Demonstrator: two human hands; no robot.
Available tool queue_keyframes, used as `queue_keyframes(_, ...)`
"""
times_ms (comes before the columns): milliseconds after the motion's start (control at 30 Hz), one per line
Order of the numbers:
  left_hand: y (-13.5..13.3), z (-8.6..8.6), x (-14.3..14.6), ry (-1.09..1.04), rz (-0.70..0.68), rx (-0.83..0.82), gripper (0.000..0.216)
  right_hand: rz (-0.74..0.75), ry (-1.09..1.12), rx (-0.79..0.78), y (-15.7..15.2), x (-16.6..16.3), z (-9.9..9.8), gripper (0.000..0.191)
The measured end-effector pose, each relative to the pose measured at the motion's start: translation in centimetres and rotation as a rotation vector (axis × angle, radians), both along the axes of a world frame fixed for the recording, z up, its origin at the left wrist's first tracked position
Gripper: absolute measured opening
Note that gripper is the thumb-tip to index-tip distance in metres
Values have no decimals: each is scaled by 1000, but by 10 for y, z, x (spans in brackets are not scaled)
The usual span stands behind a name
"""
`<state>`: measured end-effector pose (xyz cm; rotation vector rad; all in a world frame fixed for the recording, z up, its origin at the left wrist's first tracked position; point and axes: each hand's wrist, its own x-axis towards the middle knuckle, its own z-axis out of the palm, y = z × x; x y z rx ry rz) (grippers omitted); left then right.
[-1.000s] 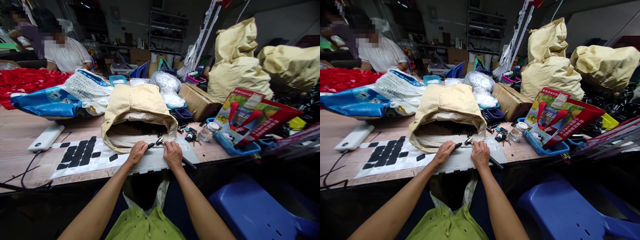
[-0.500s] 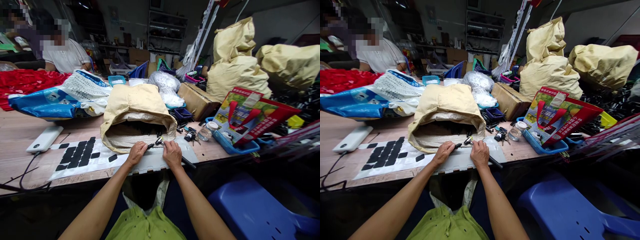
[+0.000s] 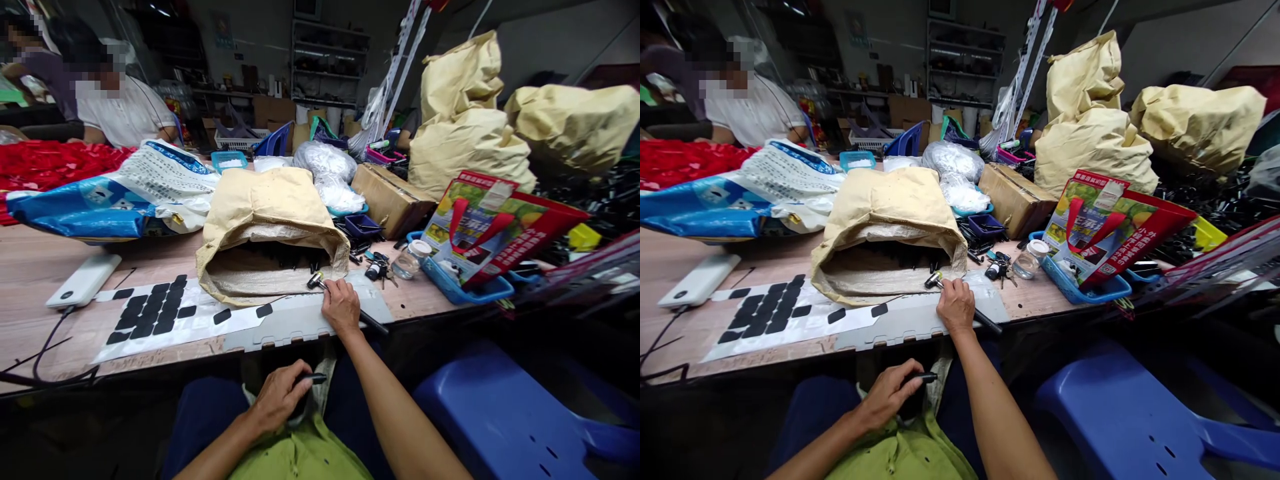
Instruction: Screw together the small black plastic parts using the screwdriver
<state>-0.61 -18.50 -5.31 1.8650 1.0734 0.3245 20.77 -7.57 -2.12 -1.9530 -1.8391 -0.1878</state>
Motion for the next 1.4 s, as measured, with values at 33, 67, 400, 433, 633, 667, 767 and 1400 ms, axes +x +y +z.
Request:
queue_keyframes(33,-2,-18,-2,77,60,-55,32,0,4,3,0,0,0,25)
queue_keyframes(67,-3,-34,-4,166,110,-99,33,0,7,5,0,0,0,26)
queue_keyframes(400,43,34,13,-58,-87,-70,26,-3,7,13,-1,-1,1,23)
queue_keyframes(433,59,51,18,-121,-66,-29,26,-2,6,11,-1,-1,1,24)
queue_keyframes(633,194,88,30,-21,506,393,23,1,4,-2,0,0,0,22)
queue_keyframes(667,213,87,30,55,564,434,23,3,5,-5,0,0,0,22)
queue_keyframes(767,251,82,34,288,644,428,27,2,6,-13,0,1,0,22)
queue_keyframes(1400,220,65,8,-29,559,51,36,-7,6,1,0,0,0,22)
